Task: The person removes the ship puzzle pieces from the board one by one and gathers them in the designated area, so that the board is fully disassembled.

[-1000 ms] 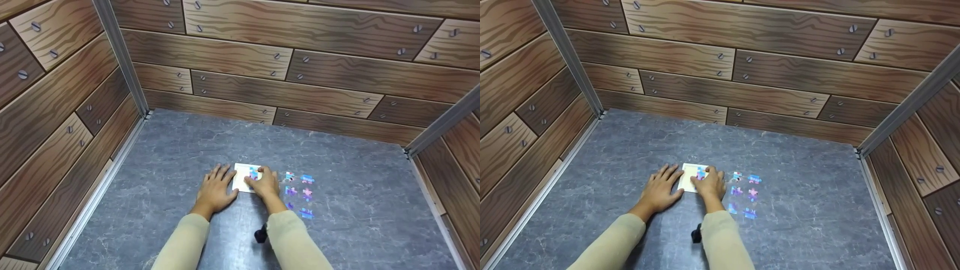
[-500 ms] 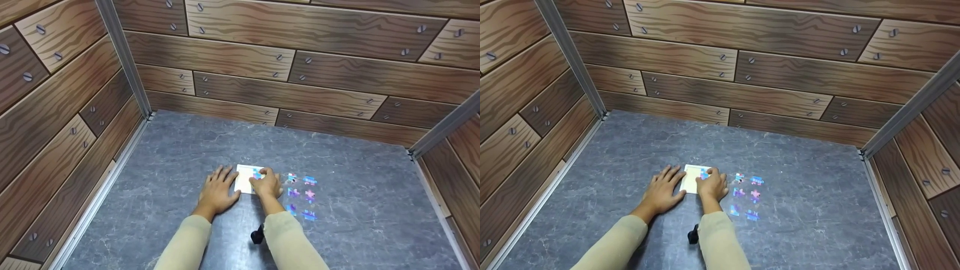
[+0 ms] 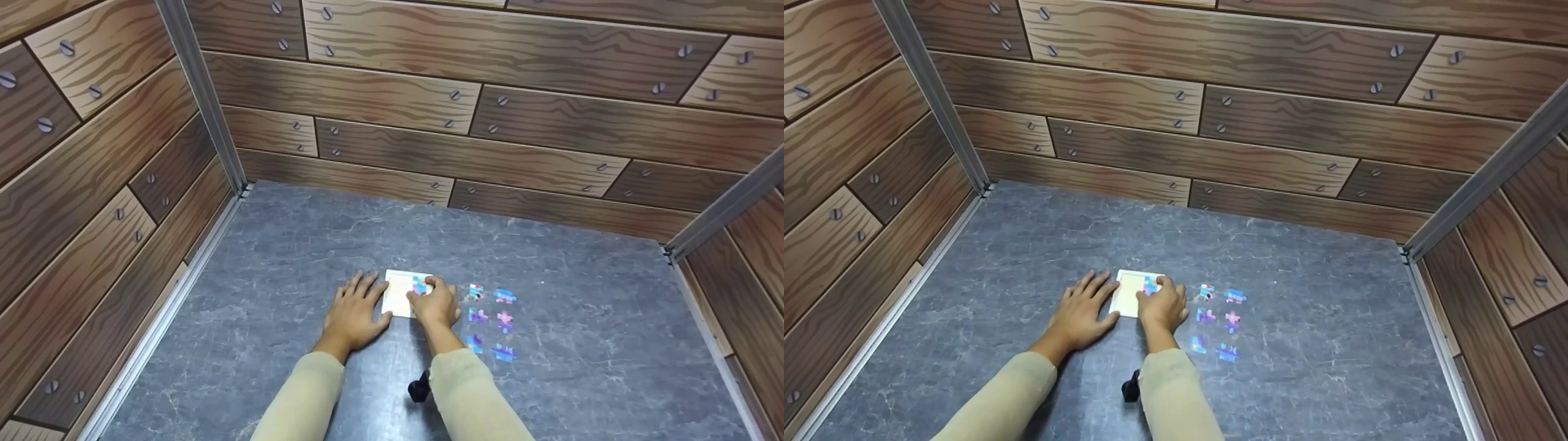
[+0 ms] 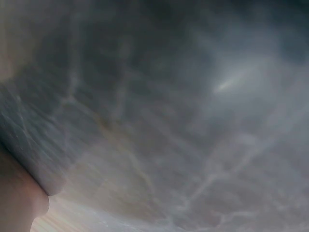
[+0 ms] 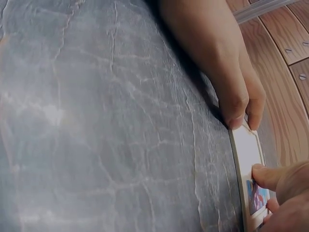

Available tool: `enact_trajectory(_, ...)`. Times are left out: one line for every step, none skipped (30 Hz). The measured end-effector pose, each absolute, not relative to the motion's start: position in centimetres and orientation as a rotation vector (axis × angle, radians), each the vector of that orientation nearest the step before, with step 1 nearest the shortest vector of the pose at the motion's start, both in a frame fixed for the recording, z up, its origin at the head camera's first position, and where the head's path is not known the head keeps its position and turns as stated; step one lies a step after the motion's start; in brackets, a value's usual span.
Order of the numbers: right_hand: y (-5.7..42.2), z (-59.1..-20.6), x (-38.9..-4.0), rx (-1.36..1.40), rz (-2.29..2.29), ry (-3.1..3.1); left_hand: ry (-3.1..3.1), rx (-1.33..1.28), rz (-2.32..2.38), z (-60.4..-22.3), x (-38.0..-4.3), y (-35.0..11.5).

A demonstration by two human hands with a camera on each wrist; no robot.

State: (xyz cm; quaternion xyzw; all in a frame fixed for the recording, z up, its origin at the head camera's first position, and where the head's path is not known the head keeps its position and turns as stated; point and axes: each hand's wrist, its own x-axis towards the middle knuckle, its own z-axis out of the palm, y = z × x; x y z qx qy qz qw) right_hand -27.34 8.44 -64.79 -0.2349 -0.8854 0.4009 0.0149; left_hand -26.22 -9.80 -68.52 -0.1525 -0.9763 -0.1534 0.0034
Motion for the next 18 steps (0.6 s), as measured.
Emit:
enact_trajectory(8.49, -64.69, -27.39, -0.748, 1.255, -2.763, -3.063, -0.479, -0.485, -68.48, -26.22, -9.75)
enact_trajectory(8.53, -64.58, -27.45, -0.763, 1.265, -2.771, -3.061, -0.482, -0.493, -68.45, -26.21, -9.70)
enact_trajectory(8.57, -64.46, -27.51, -0.778, 1.279, -2.773, -3.058, -0.484, -0.500, -68.43, -26.20, -9.65)
enact_trajectory(8.64, -64.33, -27.57, -0.790, 1.297, -2.777, -3.063, -0.483, -0.499, -68.44, -26.21, -9.59)
enact_trajectory(8.69, -64.20, -27.62, -0.801, 1.316, -2.779, -3.062, -0.484, -0.500, -68.43, -26.20, -9.56)
enact_trajectory(8.73, -64.08, -27.64, -0.808, 1.331, -2.782, -3.060, -0.483, -0.502, -68.43, -26.20, -9.53)
enact_trajectory(8.77, -64.00, -27.65, -0.813, 1.345, -2.784, -3.059, -0.483, -0.504, -68.43, -26.20, -9.50)
enact_trajectory(8.80, -63.96, -27.65, -0.813, 1.352, -2.787, -3.053, -0.485, -0.509, -68.42, -26.17, -9.49)
enact_trajectory(8.82, -63.95, -27.63, -0.812, 1.358, -2.789, -3.056, -0.483, -0.508, -68.44, -26.17, -9.48)
enact_trajectory(8.83, -63.96, -27.61, -0.809, 1.364, -2.789, -3.057, -0.481, -0.506, -68.46, -26.17, -9.49)
enact_trajectory(8.83, -63.99, -27.57, -0.803, 1.363, -2.787, -3.059, -0.479, -0.503, -68.47, -26.17, -9.51)
enact_trajectory(8.82, -64.05, -27.53, -0.795, 1.359, -2.783, -3.057, -0.478, -0.505, -68.52, -26.16, -9.53)
enact_trajectory(8.80, -64.12, -27.49, -0.785, 1.357, -2.776, -3.058, -0.478, -0.502, -68.55, -26.16, -9.57)
enact_trajectory(8.77, -64.20, -27.45, -0.771, 1.350, -2.773, -3.059, -0.476, -0.497, -68.57, -26.15, -9.61)
enact_trajectory(8.77, -64.26, -27.41, -0.755, 1.353, -2.770, -3.066, -0.472, -0.488, -68.60, -26.17, -9.67)
enact_trajectory(8.80, -64.29, -27.37, -0.736, 1.356, -2.769, -3.068, -0.470, -0.483, -68.62, -26.18, -9.74)
enact_trajectory(8.96, -64.29, -27.37, -0.708, 1.370, -2.768, -3.069, -0.469, -0.479, -68.61, -26.18, -9.81)
enact_trajectory(9.22, -64.25, -27.40, -0.670, 1.418, -2.761, -3.069, -0.467, -0.477, -68.65, -26.23, -9.88)
